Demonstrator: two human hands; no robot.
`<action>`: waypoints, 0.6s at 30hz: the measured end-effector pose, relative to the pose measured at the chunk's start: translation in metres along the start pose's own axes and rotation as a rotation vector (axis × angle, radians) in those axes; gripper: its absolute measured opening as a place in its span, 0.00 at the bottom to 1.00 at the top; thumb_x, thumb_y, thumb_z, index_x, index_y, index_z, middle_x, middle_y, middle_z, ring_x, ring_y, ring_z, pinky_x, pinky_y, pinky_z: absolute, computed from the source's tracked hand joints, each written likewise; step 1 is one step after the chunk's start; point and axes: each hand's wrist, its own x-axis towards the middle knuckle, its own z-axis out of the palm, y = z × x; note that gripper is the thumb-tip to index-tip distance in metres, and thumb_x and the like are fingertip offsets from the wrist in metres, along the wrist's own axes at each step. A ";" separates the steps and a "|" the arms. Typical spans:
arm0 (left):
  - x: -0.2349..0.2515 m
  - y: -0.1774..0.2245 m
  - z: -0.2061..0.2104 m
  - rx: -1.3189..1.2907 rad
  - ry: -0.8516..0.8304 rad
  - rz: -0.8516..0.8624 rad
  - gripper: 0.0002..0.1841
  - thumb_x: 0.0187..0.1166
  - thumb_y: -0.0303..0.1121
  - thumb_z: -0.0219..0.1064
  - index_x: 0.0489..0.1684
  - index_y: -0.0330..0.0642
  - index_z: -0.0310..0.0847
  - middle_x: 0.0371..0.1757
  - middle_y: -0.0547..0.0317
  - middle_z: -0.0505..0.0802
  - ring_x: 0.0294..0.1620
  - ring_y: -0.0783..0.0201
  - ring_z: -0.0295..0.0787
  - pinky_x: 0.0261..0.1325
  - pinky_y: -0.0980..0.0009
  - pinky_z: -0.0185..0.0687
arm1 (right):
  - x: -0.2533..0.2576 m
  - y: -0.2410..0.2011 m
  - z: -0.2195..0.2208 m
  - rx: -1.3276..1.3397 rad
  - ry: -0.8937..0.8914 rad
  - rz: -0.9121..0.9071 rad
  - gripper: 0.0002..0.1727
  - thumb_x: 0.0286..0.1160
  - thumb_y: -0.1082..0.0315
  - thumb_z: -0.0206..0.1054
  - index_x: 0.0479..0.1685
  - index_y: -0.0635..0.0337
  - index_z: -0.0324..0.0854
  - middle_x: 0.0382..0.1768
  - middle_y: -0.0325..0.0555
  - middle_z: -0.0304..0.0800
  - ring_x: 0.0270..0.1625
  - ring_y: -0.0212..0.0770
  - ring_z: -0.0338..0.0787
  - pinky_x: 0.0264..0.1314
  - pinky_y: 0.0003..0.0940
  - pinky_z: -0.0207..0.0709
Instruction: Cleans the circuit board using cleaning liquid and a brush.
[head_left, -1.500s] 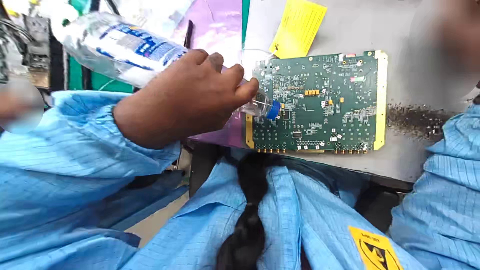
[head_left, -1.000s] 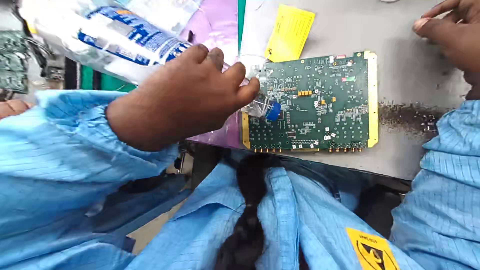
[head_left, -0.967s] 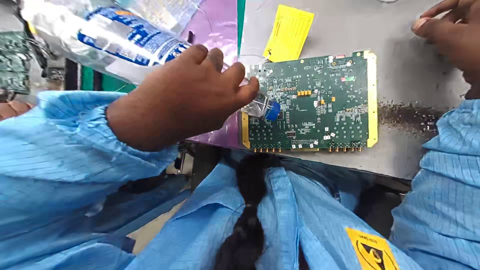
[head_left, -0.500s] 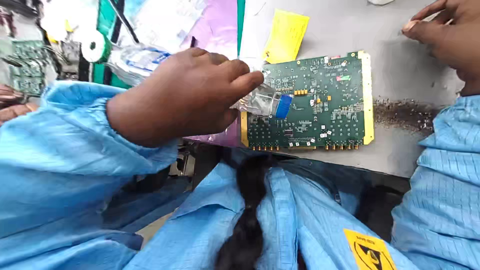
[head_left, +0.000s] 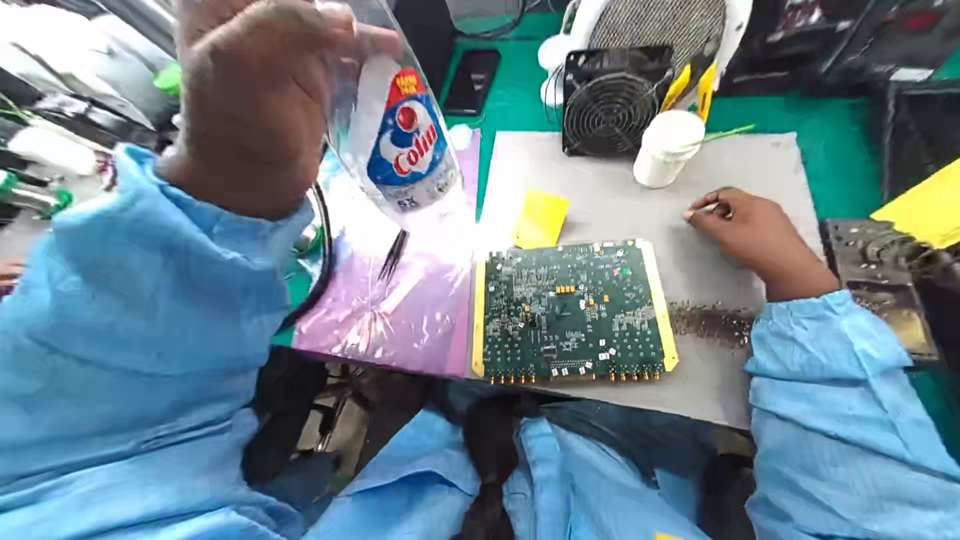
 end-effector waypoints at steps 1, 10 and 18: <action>0.017 -0.002 0.002 -0.015 0.067 -0.014 0.10 0.83 0.26 0.50 0.45 0.44 0.80 0.49 0.66 0.92 0.57 0.67 0.89 0.68 0.65 0.84 | 0.000 0.000 0.000 0.010 0.004 0.011 0.22 0.84 0.52 0.66 0.60 0.64 0.84 0.39 0.63 0.89 0.42 0.64 0.88 0.47 0.72 0.76; 0.164 -0.124 0.068 -0.038 0.308 -0.042 0.39 0.77 0.28 0.67 0.87 0.27 0.48 0.72 0.40 0.77 0.69 0.60 0.81 0.70 0.69 0.80 | 0.004 -0.001 0.001 0.067 0.016 0.098 0.19 0.85 0.54 0.66 0.56 0.61 0.86 0.36 0.55 0.90 0.40 0.54 0.88 0.48 0.63 0.78; 0.193 -0.178 0.119 0.028 0.328 -0.140 0.40 0.79 0.31 0.67 0.90 0.29 0.48 0.79 0.33 0.74 0.76 0.54 0.76 0.76 0.67 0.74 | 0.010 -0.004 -0.002 0.064 0.045 0.172 0.19 0.84 0.52 0.66 0.54 0.59 0.88 0.35 0.52 0.91 0.41 0.53 0.89 0.49 0.64 0.78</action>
